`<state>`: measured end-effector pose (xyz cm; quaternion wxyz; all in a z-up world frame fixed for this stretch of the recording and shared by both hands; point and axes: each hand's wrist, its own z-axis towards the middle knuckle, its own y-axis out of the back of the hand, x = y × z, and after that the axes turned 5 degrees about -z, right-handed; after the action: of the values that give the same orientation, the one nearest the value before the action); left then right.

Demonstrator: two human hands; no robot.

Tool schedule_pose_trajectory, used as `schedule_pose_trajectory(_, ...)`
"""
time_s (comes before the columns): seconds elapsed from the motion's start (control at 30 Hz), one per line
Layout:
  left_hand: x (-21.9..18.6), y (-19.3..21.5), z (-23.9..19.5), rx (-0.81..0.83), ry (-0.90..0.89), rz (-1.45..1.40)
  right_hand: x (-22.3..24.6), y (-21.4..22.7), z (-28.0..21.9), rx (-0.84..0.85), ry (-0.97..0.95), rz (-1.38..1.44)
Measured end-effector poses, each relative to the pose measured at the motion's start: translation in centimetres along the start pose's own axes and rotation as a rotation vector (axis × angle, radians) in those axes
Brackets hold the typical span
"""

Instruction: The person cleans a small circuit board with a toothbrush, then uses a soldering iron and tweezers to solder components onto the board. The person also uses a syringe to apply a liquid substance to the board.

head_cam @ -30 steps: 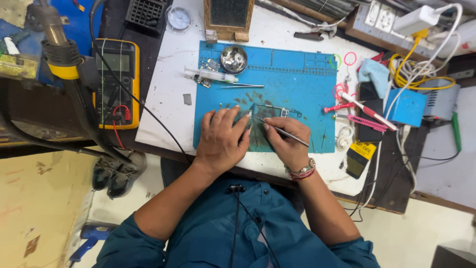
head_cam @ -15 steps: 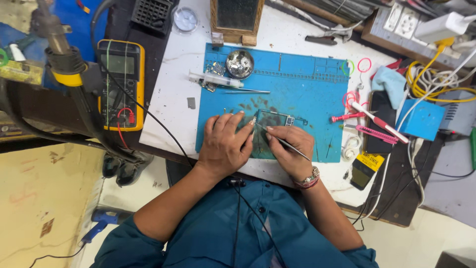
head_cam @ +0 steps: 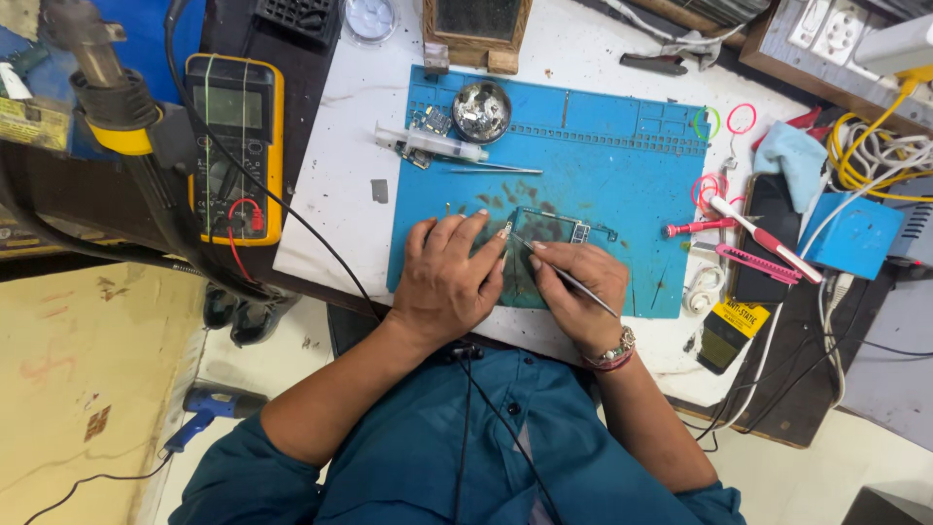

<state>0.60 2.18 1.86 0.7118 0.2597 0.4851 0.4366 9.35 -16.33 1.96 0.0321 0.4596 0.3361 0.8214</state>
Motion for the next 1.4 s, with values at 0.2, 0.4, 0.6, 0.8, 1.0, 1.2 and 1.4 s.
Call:
schedule_pose_trajectory(0.2,0.03,-0.03,0.05,0.001,0.003,0.000,0.08,-0.01,0.01,-0.006,0.004,-0.021)
schedule_pose_trajectory(0.4,0.07,-0.02,0.12,0.018,0.000,0.012,0.14,-0.05,0.03,-0.025,0.020,-0.025)
schedule_pose_trajectory(0.6,0.05,-0.11,0.09,0.017,0.005,0.015,0.03,-0.02,0.13,-0.012,0.032,-0.024)
schedule_pose_trajectory(0.8,0.04,-0.24,-0.01,0.029,0.015,0.021,0.10,-0.01,0.11,-0.006,0.030,-0.021)
schedule_pose_trajectory(1.0,0.17,-0.29,0.00,0.029,0.009,0.019,0.09,-0.09,0.17,-0.016,0.044,-0.016)
schedule_pose_trajectory(1.2,0.14,-0.22,0.05,0.032,0.011,0.019,0.27,-0.01,0.24,-0.010,0.046,-0.025)
schedule_pose_trajectory(1.4,0.20,-0.21,0.08,0.033,0.008,0.019,0.26,0.03,0.17,-0.009,0.024,-0.040)
